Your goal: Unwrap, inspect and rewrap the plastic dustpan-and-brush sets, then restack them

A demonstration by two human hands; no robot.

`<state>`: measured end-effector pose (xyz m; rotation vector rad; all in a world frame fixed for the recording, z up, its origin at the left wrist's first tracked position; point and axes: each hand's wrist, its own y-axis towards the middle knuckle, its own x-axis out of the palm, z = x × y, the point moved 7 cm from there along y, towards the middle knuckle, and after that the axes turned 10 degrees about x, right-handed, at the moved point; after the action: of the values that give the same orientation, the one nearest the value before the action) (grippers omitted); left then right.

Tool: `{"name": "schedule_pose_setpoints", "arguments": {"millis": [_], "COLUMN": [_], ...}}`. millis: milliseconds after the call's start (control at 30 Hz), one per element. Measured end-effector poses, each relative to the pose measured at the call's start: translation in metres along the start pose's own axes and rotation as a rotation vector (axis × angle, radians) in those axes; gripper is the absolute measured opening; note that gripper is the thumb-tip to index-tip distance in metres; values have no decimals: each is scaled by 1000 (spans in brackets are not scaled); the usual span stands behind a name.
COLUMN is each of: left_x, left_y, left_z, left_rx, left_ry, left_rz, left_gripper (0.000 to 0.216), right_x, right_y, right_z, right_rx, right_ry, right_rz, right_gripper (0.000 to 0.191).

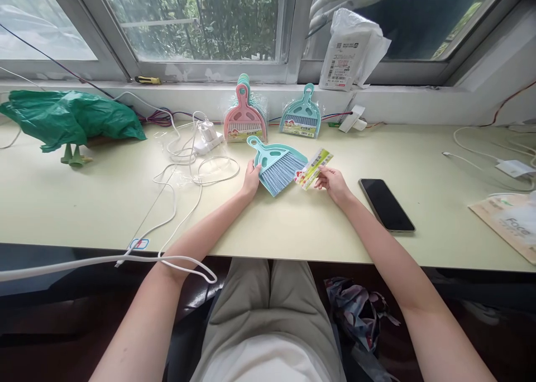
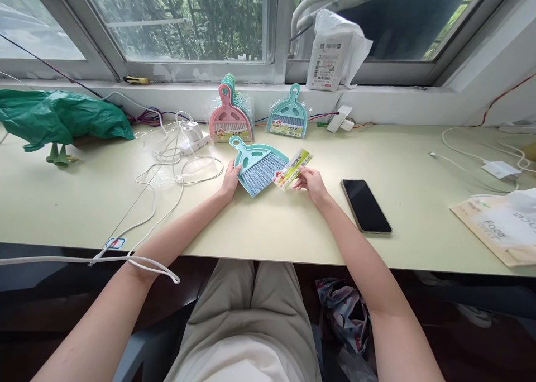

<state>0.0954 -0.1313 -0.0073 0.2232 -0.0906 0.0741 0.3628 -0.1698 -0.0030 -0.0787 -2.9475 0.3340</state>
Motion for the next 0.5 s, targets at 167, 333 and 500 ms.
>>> {"name": "schedule_pose_setpoints", "arguments": {"millis": [167,333,500], "left_x": [9,16,20], "left_y": [-5,-18,-23], "left_z": [7,10,18], "left_rx": [34,-10,71], "left_ry": [47,68,167], "left_rz": [-74,-159,-227], "left_gripper": [20,33,29], "right_x": [-70,-90,-57], "right_y": [9,14,1], "right_z": [2,5,-8], "right_rx": [-1,86,-14], "right_ry": [380,421,55], "right_rz": [462,476,417], "right_gripper": [30,30,17]}}
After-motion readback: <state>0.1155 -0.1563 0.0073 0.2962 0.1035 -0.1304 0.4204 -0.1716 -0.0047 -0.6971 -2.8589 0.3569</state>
